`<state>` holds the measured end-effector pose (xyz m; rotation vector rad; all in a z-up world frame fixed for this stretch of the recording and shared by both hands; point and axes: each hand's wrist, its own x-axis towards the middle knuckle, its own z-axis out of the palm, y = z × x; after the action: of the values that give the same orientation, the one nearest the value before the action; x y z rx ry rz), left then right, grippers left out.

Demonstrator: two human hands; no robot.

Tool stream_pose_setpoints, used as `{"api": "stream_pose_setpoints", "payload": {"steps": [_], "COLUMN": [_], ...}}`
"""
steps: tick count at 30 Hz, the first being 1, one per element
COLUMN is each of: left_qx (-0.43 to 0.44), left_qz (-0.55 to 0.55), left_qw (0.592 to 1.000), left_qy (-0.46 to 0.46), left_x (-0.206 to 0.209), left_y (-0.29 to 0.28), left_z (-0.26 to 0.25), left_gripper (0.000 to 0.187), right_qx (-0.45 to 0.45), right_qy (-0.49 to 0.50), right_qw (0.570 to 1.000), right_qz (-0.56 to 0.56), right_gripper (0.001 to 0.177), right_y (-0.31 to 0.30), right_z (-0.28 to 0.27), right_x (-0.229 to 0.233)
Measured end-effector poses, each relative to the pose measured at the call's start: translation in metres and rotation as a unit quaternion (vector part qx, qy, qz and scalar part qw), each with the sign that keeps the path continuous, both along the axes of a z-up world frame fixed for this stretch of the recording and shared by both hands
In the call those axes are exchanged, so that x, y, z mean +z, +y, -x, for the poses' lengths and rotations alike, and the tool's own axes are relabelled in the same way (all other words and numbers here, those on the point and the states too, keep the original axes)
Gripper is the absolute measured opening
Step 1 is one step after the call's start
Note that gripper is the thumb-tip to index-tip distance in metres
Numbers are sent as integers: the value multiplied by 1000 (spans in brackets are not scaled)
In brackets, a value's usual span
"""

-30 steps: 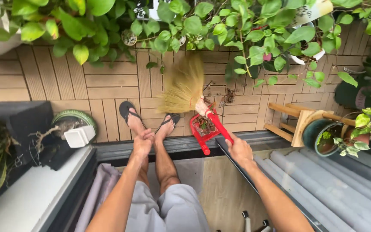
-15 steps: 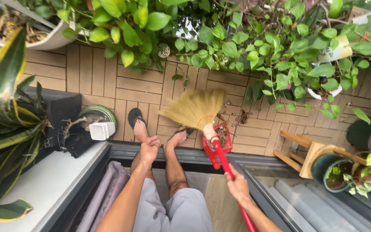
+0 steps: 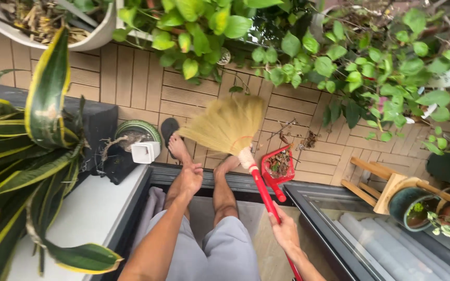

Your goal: The person sweeps leaves and debris across the balcony floor and into a dustpan using a broom.

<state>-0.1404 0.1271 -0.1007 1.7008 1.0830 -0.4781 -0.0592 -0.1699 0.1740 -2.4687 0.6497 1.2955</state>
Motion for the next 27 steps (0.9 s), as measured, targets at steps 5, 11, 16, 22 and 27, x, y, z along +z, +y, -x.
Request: {"api": "stream_pose_setpoints", "payload": {"steps": [5,11,16,22,27], "left_qx": [24,-26,-4,-16,-12], "left_qz": [39,22,42,68,17], "left_qw": [998,996,997,990,999], "left_qy": [41,76,64,122,40], "left_x": [31,20,14,31,-20], "left_y": [26,46,55,59,31], "left_z": [-2,21,7,-2,22], "left_gripper": [34,36,43,33,31], "right_qx": [-112,-184,-178,-72,4], "right_qy": [-7,-7,6,2,39], "right_qw": [993,982,982,997,996], "right_qz": [-27,-51,-54,-5,76], "right_gripper": [55,54,55,55,63], "right_y": [7,16,21,44,53], "right_z": [21,36,18,2,-11], "right_x": [-6,8,-2,27,42]}}
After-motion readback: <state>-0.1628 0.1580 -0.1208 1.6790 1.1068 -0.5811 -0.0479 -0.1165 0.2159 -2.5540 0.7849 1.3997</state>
